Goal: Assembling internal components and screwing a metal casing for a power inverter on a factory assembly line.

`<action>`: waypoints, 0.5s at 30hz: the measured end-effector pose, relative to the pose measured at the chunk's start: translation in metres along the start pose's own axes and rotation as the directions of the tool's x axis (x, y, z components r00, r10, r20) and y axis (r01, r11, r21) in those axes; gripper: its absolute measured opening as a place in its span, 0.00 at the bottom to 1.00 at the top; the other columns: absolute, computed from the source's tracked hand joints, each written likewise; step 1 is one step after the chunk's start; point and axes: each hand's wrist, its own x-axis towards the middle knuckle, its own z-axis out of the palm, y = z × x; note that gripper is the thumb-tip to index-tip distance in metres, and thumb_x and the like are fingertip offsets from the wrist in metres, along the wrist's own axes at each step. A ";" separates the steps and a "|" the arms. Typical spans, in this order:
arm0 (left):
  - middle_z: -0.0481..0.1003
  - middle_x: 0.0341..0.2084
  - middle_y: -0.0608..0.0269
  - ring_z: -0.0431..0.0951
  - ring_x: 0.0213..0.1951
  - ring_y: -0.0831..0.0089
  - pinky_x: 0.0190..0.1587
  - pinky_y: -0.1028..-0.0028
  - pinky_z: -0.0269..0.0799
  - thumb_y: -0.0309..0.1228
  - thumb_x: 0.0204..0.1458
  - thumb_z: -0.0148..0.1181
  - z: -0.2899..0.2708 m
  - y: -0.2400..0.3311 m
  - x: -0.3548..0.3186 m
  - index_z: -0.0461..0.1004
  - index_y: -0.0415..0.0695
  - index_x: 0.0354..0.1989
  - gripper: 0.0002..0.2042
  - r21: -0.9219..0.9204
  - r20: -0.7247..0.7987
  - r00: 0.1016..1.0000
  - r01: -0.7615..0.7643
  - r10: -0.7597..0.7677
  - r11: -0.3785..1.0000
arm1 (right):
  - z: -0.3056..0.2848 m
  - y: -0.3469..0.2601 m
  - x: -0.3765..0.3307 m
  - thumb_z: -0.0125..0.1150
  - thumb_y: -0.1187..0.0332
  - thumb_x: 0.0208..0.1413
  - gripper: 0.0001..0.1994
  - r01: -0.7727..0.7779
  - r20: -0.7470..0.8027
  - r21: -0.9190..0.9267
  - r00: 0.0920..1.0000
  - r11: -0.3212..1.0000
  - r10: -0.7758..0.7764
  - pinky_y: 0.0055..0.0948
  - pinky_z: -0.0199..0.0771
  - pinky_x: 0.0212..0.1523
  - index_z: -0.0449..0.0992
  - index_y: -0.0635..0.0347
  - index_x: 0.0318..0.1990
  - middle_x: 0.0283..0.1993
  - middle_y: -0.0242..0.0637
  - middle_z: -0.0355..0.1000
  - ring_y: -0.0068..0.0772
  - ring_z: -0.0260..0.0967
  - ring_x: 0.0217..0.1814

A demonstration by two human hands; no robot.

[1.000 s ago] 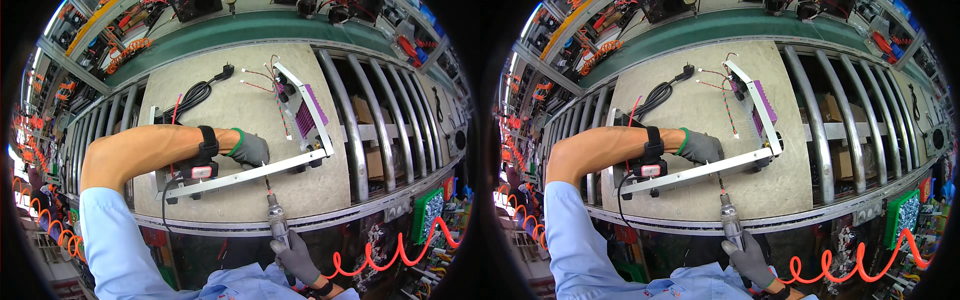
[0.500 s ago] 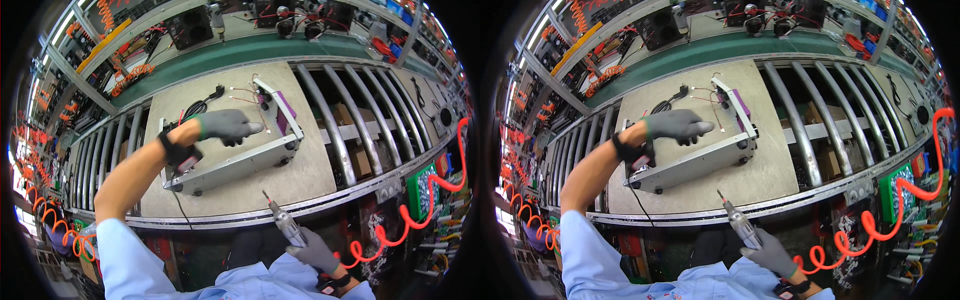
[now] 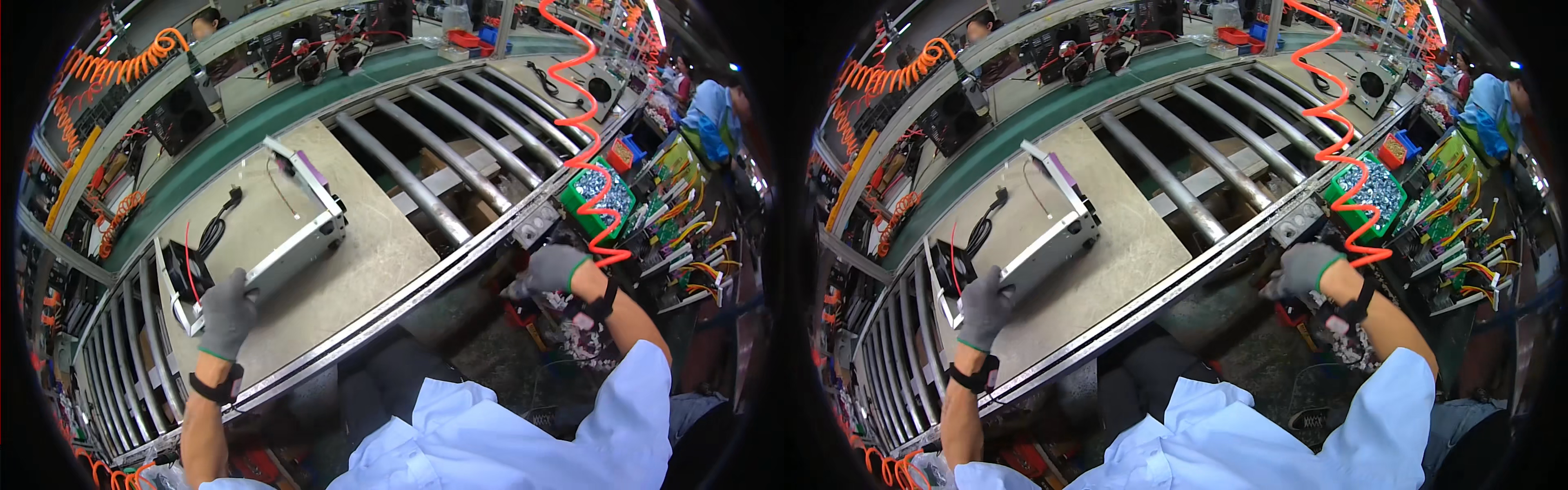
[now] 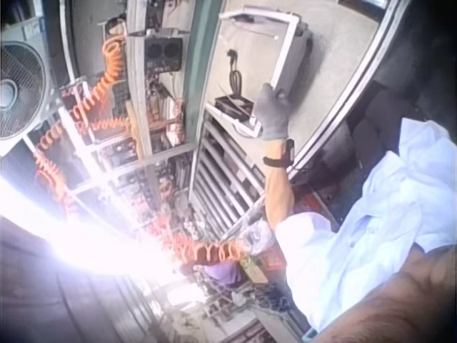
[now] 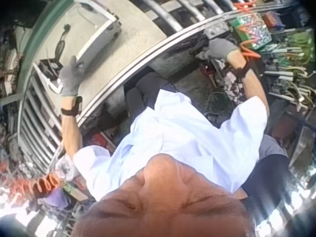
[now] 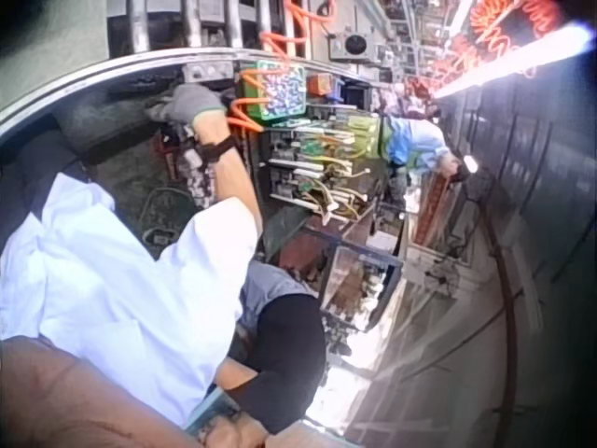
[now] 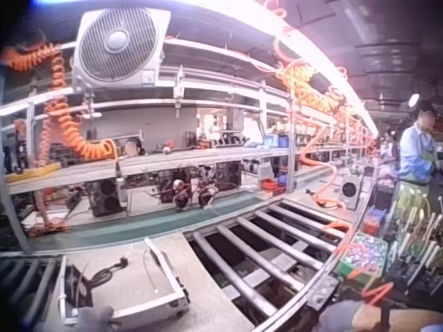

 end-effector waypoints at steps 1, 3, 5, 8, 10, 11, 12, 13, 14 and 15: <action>0.75 0.25 0.50 0.78 0.30 0.47 0.32 0.51 0.71 0.29 0.49 0.66 0.006 -0.004 -0.005 0.71 0.43 0.31 0.09 0.043 -0.065 0.998 -0.009 0.012 0.999 | 0.002 0.017 0.015 0.64 0.32 0.50 0.35 0.023 -0.029 -0.042 0.999 0.999 -0.024 0.45 0.79 0.53 0.86 0.62 0.40 0.43 0.53 0.82 0.56 0.80 0.50; 0.71 0.24 0.56 0.76 0.29 0.55 0.31 0.55 0.70 0.28 0.49 0.64 0.023 -0.003 -0.021 0.70 0.46 0.29 0.06 0.113 -0.200 0.971 -0.111 0.131 0.987 | 0.015 0.055 0.045 0.65 0.31 0.47 0.37 0.139 -0.202 -0.040 0.969 0.989 -0.144 0.43 0.78 0.55 0.86 0.62 0.43 0.46 0.53 0.82 0.56 0.80 0.51; 0.72 0.25 0.57 0.76 0.31 0.58 0.32 0.57 0.70 0.29 0.50 0.63 0.026 -0.004 -0.048 0.72 0.46 0.30 0.05 0.055 -0.210 0.960 -0.179 0.187 0.982 | 0.020 0.083 0.085 0.59 0.44 0.55 0.24 0.421 -0.087 -0.542 0.833 0.727 -0.547 0.48 0.72 0.59 0.82 0.54 0.47 0.50 0.44 0.79 0.49 0.76 0.57; 0.74 0.35 0.54 0.77 0.40 0.54 0.42 0.57 0.74 0.34 0.51 0.66 0.034 0.019 -0.083 0.74 0.44 0.37 0.10 -0.071 -0.110 0.991 -0.082 0.074 0.994 | 0.014 0.110 0.126 0.57 0.48 0.60 0.23 0.538 0.155 -0.762 0.692 0.361 -0.705 0.54 0.69 0.65 0.80 0.53 0.53 0.57 0.46 0.79 0.49 0.76 0.60; 0.74 0.38 0.54 0.77 0.43 0.53 0.45 0.57 0.74 0.34 0.50 0.68 0.038 0.029 -0.091 0.74 0.43 0.39 0.13 -0.106 -0.080 0.995 -0.075 0.066 0.992 | 0.012 0.113 0.133 0.66 0.46 0.50 0.26 -0.099 -0.078 -0.181 0.993 0.978 0.086 0.46 0.76 0.60 0.84 0.60 0.47 0.51 0.55 0.81 0.54 0.79 0.56; 0.74 0.39 0.55 0.77 0.44 0.54 0.46 0.57 0.75 0.34 0.50 0.68 0.040 0.032 -0.094 0.74 0.43 0.39 0.13 -0.134 -0.083 0.995 -0.070 0.059 0.988 | 0.013 0.110 0.135 0.70 0.46 0.45 0.26 -0.097 -0.090 -0.214 0.993 0.972 0.079 0.45 0.79 0.56 0.87 0.60 0.41 0.48 0.56 0.81 0.56 0.80 0.54; 0.74 0.39 0.55 0.77 0.44 0.54 0.46 0.57 0.74 0.35 0.49 0.69 0.041 0.035 -0.096 0.74 0.43 0.38 0.13 -0.166 -0.078 0.997 -0.035 0.022 0.986 | 0.014 0.104 0.139 0.70 0.47 0.44 0.25 -0.120 -0.102 -0.229 0.990 0.966 0.098 0.45 0.79 0.56 0.87 0.61 0.41 0.47 0.57 0.81 0.57 0.80 0.53; 0.74 0.39 0.56 0.77 0.44 0.55 0.46 0.56 0.74 0.35 0.49 0.69 0.042 0.035 -0.098 0.74 0.43 0.37 0.13 -0.196 -0.075 0.997 -0.010 -0.005 0.981 | 0.014 0.105 0.133 0.71 0.48 0.44 0.25 -0.147 -0.116 -0.239 0.986 0.960 0.122 0.45 0.80 0.55 0.86 0.62 0.40 0.47 0.59 0.80 0.57 0.80 0.53; 0.75 0.39 0.56 0.77 0.45 0.55 0.46 0.56 0.74 0.36 0.48 0.70 0.042 0.036 -0.099 0.74 0.43 0.36 0.13 -0.208 -0.041 0.998 0.030 -0.040 0.978 | 0.017 0.109 0.126 0.71 0.49 0.44 0.24 -0.174 -0.128 -0.245 0.981 0.954 0.146 0.45 0.80 0.55 0.86 0.63 0.39 0.47 0.60 0.80 0.57 0.80 0.53; 0.75 0.39 0.57 0.76 0.45 0.55 0.46 0.56 0.73 0.38 0.48 0.70 0.043 0.037 -0.099 0.74 0.43 0.35 0.14 -0.233 -0.059 0.995 0.063 -0.079 0.970 | 0.021 0.107 0.129 0.70 0.50 0.44 0.24 -0.184 -0.094 -0.217 0.981 0.959 0.167 0.45 0.80 0.55 0.86 0.64 0.39 0.47 0.61 0.80 0.58 0.80 0.52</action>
